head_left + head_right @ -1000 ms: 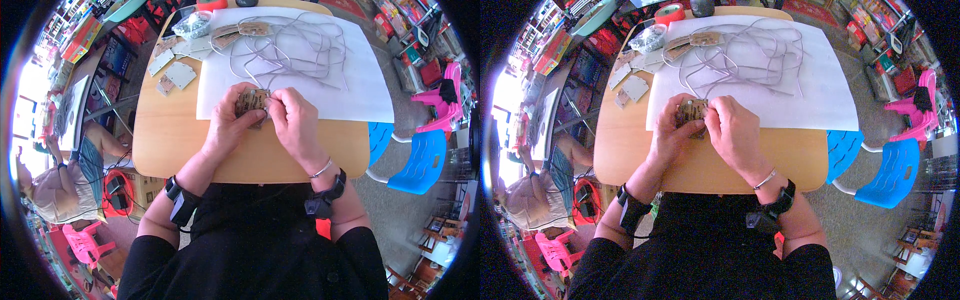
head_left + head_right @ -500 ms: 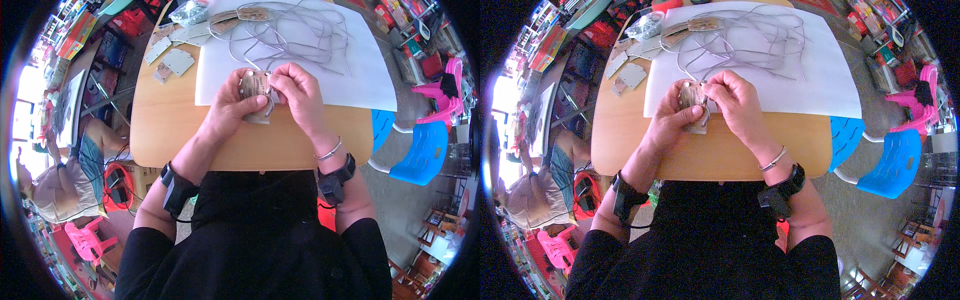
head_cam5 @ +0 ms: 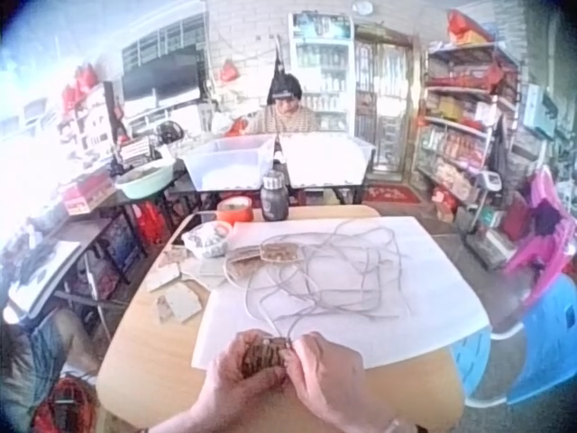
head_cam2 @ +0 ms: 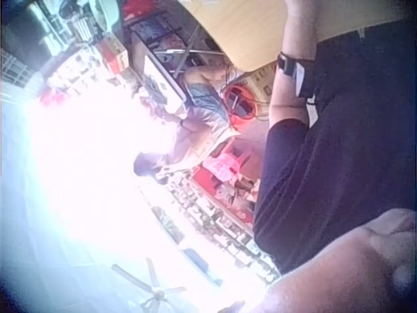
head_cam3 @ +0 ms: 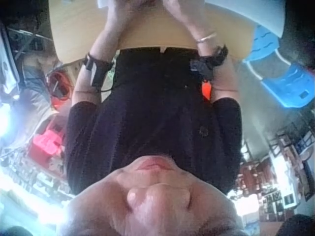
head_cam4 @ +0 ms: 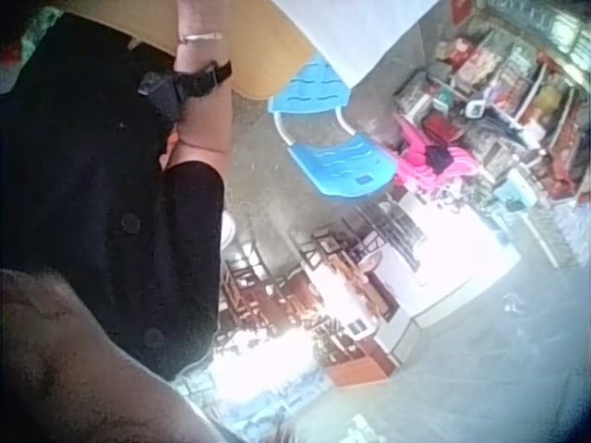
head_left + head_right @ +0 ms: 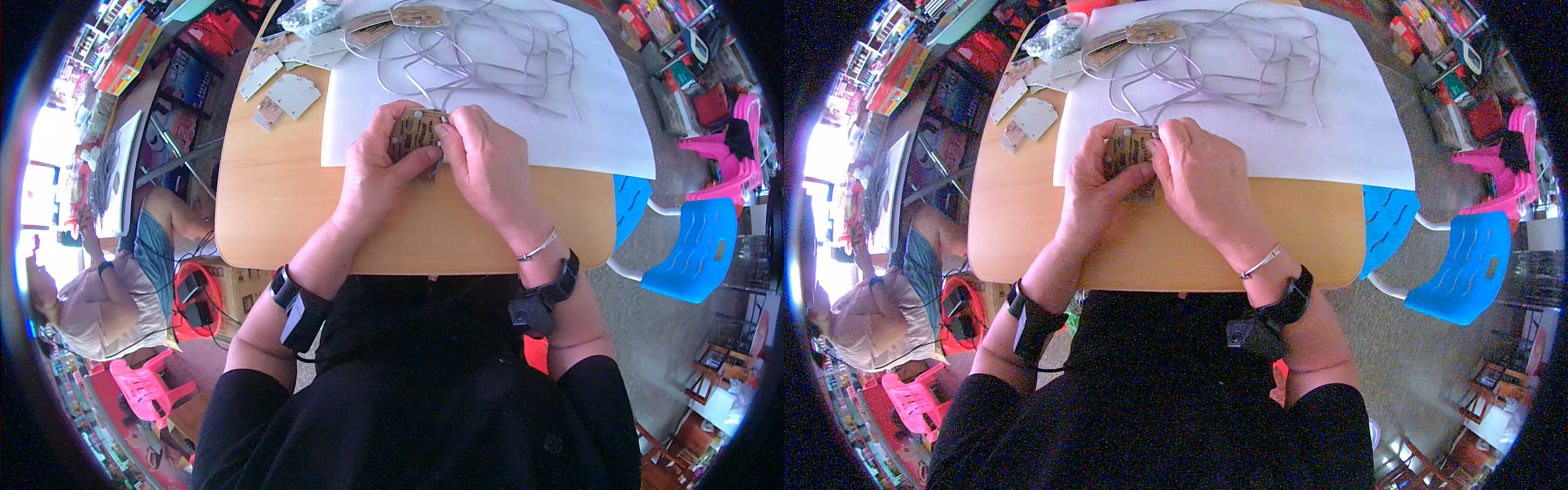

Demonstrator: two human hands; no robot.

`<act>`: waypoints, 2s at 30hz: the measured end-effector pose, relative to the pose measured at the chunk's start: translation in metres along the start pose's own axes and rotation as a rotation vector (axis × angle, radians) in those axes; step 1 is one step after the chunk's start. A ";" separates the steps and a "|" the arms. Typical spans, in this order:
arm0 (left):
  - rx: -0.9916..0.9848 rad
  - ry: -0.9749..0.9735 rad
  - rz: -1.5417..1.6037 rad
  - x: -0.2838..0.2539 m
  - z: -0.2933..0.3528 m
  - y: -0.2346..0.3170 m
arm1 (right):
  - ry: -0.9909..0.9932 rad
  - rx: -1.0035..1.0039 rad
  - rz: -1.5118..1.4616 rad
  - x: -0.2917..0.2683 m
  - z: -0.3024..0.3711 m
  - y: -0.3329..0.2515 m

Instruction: The person is threading a cord through a small leather component at a workstation.

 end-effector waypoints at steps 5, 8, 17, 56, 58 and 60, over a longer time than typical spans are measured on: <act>-0.011 0.005 -0.072 0.001 0.000 -0.001 | 0.055 0.014 -0.065 -0.007 0.001 0.002; -0.026 0.001 -0.024 0.004 0.003 -0.005 | 0.053 0.152 -0.262 -0.005 0.003 0.012; -0.190 0.010 0.287 -0.004 -0.001 -0.017 | -0.139 0.406 -0.707 0.026 0.006 0.038; -0.396 -0.275 0.081 0.020 0.011 -0.030 | -0.198 0.636 -1.263 0.038 0.016 0.054; -0.408 -0.279 0.133 0.023 0.013 -0.030 | -0.072 0.775 -1.306 0.039 0.021 0.064; -0.353 -0.299 0.103 0.024 0.011 -0.027 | -0.045 0.823 -1.338 0.040 0.022 0.063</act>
Point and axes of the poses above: each hand's wrist, its own z-axis away from the middle knuckle, its own x-axis out of the palm, y = z × x, the point moved 9 cm from there along -z, towards the middle knuckle, and after that the axes turned 12 degrees about z, right-handed, at the moved point
